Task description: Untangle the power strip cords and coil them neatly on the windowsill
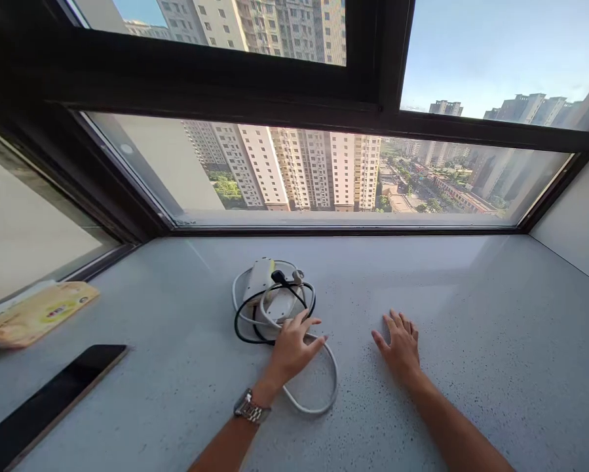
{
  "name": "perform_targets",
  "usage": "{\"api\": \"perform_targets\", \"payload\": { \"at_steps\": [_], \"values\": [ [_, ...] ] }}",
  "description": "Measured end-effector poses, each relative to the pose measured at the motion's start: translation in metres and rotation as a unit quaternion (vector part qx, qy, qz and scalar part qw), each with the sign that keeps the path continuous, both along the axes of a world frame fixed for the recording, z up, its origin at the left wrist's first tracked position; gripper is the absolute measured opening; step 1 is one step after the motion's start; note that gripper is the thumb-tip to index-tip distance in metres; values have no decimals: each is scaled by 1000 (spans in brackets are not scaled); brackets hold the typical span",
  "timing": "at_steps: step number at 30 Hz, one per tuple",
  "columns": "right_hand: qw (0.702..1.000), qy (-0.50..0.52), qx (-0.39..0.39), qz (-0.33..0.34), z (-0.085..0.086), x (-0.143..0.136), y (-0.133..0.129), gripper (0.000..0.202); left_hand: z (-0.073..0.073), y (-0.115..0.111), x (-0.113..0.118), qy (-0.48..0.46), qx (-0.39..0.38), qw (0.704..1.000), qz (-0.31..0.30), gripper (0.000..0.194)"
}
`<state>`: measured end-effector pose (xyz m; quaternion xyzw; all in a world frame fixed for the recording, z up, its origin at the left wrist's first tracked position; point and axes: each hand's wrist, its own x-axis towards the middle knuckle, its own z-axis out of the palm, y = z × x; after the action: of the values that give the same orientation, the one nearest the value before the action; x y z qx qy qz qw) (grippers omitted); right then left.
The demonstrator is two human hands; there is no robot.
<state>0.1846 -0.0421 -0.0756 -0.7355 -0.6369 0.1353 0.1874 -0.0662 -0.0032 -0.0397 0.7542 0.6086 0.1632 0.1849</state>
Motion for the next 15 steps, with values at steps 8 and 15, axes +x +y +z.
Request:
{"api": "perform_targets", "payload": {
  "at_steps": [8, 15],
  "values": [
    [987, 121, 104, -19, -6, 8, 3, 47, 68, -56, 88, -107, -132, 951, -260, 49],
    [951, 307, 29, 11, 3, 17, 25, 50, 59, 16, 63, -113, 9, 993, -40, 34]
  ]
}}
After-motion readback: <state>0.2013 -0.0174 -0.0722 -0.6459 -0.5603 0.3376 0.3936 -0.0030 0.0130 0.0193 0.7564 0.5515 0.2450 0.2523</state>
